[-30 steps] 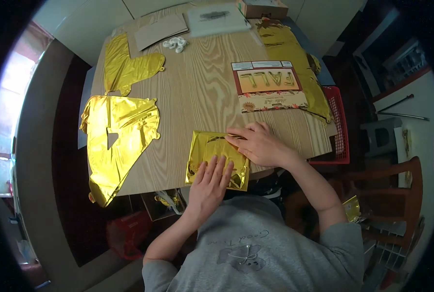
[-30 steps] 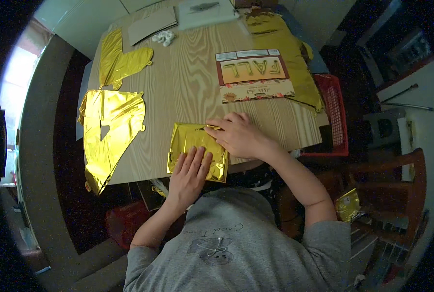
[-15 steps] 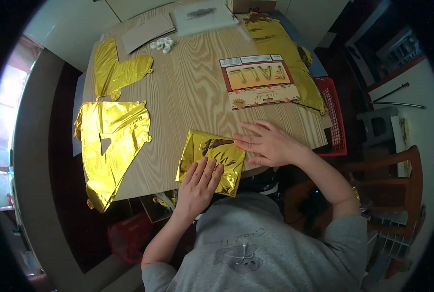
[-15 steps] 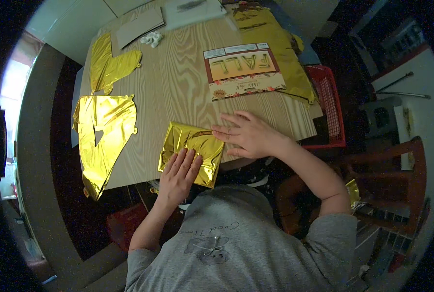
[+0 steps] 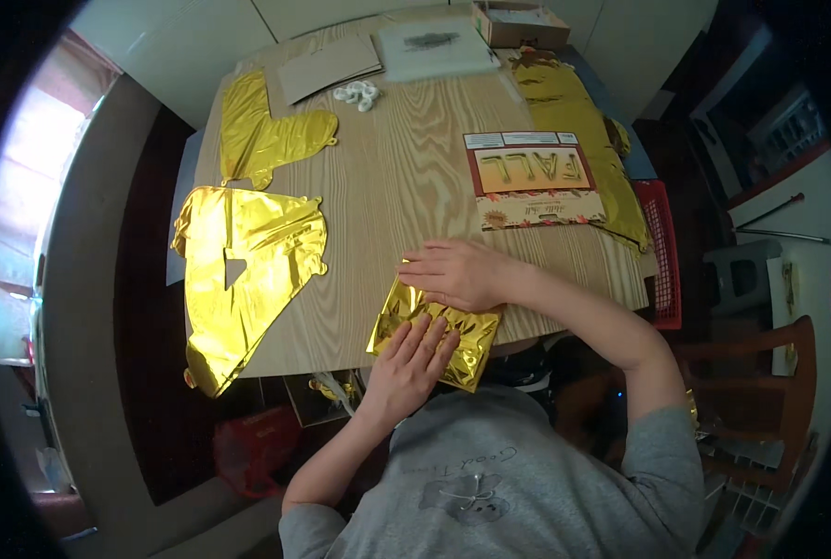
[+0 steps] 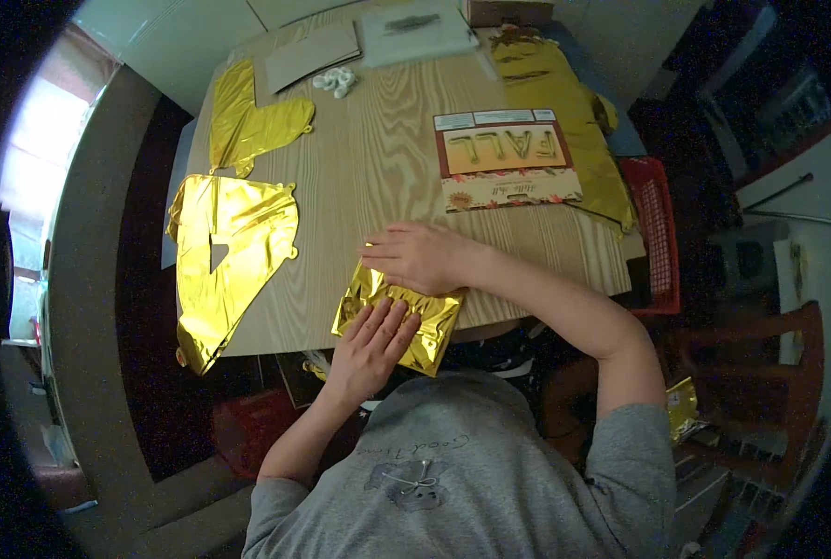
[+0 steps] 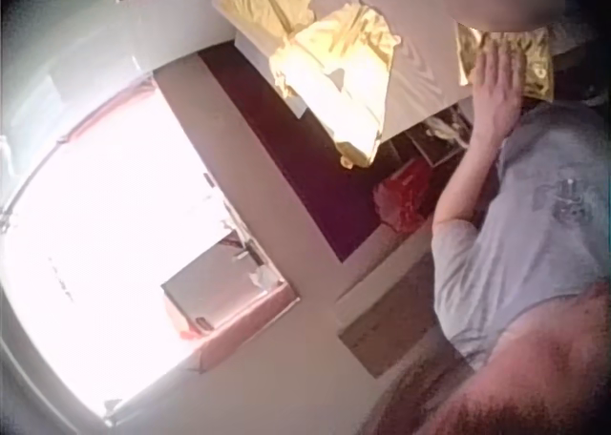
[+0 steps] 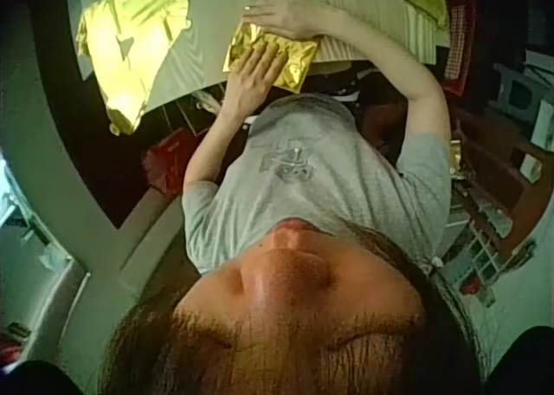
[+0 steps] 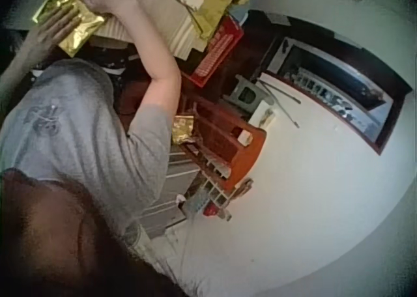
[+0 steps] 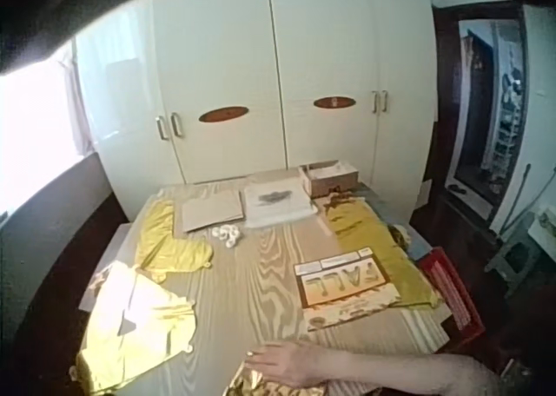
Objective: Folding and taping gold-colored foil sheets around cardboard squares on a wooden table.
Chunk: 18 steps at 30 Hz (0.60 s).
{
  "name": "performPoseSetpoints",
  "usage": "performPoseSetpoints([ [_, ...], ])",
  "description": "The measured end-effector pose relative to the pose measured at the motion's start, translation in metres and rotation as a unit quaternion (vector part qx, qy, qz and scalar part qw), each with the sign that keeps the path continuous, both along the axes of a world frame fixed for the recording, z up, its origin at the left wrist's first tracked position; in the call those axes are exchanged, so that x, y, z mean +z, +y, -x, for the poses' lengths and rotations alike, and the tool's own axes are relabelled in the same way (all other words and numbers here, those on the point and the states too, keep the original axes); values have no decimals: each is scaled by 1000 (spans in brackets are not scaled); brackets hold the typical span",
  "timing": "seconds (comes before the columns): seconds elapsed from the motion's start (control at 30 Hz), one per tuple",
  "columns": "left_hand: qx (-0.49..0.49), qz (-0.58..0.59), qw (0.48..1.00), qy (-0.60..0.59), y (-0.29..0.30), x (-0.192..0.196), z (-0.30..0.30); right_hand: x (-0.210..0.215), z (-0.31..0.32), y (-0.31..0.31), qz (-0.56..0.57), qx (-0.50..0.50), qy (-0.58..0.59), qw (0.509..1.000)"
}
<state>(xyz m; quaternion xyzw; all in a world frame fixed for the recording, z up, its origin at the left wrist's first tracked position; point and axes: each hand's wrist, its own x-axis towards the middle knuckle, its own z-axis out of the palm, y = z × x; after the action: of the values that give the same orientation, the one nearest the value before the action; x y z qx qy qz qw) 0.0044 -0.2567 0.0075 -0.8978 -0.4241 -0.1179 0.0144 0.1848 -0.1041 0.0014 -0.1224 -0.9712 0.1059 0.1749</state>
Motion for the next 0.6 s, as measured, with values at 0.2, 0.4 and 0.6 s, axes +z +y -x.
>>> performPoseSetpoints([
  [0.2,-9,19,1000,4,0,-4,2,4,-3,0,-25,-17,-76,997],
  [0.4,-14,19,1000,5,0,-3,2,3,-4,0,-38,-56,-108,992],
  [0.6,-12,14,1000,15,1,-4,2,14,-3,-3,-43,-60,-154,985],
])
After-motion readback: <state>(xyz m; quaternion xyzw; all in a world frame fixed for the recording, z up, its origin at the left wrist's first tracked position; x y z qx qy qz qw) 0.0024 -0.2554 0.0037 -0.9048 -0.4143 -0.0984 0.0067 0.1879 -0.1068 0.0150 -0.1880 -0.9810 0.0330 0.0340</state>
